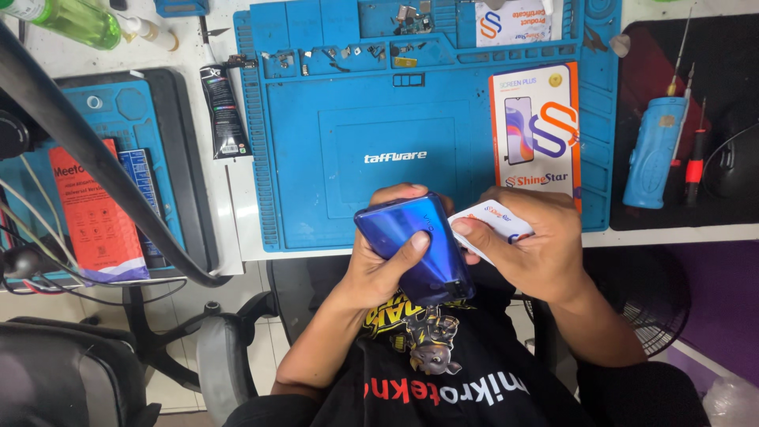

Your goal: The person holds a smartphone and heats its back edge with a heat gun, then slides a plastic card along the seam to pry the back cover loose. They spray liquid from an aerosol can onto the card and continue working the seam, then use a screwdriver to pry along the phone's edge on the mat.

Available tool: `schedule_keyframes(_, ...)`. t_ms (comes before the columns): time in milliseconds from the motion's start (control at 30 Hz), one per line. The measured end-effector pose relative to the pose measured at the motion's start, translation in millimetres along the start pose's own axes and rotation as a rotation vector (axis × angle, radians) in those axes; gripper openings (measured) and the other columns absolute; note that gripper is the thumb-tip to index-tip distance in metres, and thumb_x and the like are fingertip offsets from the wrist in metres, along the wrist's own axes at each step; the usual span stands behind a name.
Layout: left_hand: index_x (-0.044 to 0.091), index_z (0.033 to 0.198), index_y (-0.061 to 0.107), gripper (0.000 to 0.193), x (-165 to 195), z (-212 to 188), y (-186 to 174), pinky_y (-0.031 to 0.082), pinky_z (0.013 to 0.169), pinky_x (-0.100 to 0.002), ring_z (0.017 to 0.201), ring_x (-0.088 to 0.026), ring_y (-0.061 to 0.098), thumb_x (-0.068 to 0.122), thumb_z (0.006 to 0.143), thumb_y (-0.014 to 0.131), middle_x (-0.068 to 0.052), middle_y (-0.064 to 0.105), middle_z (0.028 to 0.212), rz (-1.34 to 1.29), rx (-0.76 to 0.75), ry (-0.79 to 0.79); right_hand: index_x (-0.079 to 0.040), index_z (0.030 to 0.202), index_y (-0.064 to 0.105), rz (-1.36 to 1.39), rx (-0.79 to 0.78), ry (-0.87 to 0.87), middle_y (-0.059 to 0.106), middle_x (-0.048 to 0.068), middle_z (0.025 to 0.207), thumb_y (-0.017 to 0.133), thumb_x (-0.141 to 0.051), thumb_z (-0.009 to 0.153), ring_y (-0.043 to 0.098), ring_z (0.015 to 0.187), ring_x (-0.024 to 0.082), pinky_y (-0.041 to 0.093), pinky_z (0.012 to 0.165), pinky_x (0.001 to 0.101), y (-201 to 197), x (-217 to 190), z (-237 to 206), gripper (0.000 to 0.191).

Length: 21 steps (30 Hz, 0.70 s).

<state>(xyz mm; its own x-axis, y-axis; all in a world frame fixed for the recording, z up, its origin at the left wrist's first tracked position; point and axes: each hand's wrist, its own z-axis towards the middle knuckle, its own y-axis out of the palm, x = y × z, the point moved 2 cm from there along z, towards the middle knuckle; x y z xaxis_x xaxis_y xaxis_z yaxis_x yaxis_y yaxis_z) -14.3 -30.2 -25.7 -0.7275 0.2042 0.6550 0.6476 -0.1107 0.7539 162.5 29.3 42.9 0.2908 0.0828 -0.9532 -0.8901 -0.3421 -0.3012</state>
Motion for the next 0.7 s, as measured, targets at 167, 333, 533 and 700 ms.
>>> schedule_keyframes(167,0.013,0.152,0.034,0.047,8.9,-0.1,4.3,0.061,0.102,-0.062,0.129,-0.037,0.061,0.028,0.112,0.052,-0.023,0.049,0.141,-0.096,-0.057,-0.049,0.003,0.087,0.071,-0.109,-0.012,-0.091,0.070,0.005,0.069,0.078,-0.012,0.091,0.062,0.058,0.008,0.045,0.052,0.0226,-2.4,9.5,2.2,0.017)
schedule_keyframes(333,0.017,0.152,0.034,0.060,15.6,6.2,5.1,0.062,0.091,-0.054,0.122,-0.039,0.060,0.060,0.109,0.031,-0.029,0.047,0.145,-0.057,-0.077,0.106,0.003,0.094,0.066,0.207,-0.142,0.072,0.073,0.005,0.075,0.067,-0.011,0.098,0.068,0.062,0.007,0.051,0.053,0.0203,-0.7,15.9,-2.3,0.014)
schedule_keyframes(533,0.012,0.142,0.044,0.064,13.8,5.2,8.1,0.061,0.090,-0.048,0.109,-0.037,0.066,0.065,0.114,0.022,-0.031,0.052,0.131,-0.053,-0.168,0.132,0.005,0.089,0.067,0.073,-0.027,-0.045,0.069,0.007,0.073,0.070,-0.008,0.097,0.069,0.061,0.009,0.050,0.052,0.0210,2.4,9.3,-10.4,0.016)
schedule_keyframes(700,0.011,0.142,0.044,0.062,15.0,0.7,8.7,0.063,0.084,-0.048,0.098,-0.037,0.069,0.060,0.113,0.020,-0.030,0.052,0.126,-0.031,-0.133,0.132,0.004,0.088,0.068,0.074,0.015,-0.079,0.069,0.006,0.071,0.071,-0.008,0.098,0.068,0.058,0.009,0.048,0.051,0.0211,8.7,4.6,-11.0,0.016)
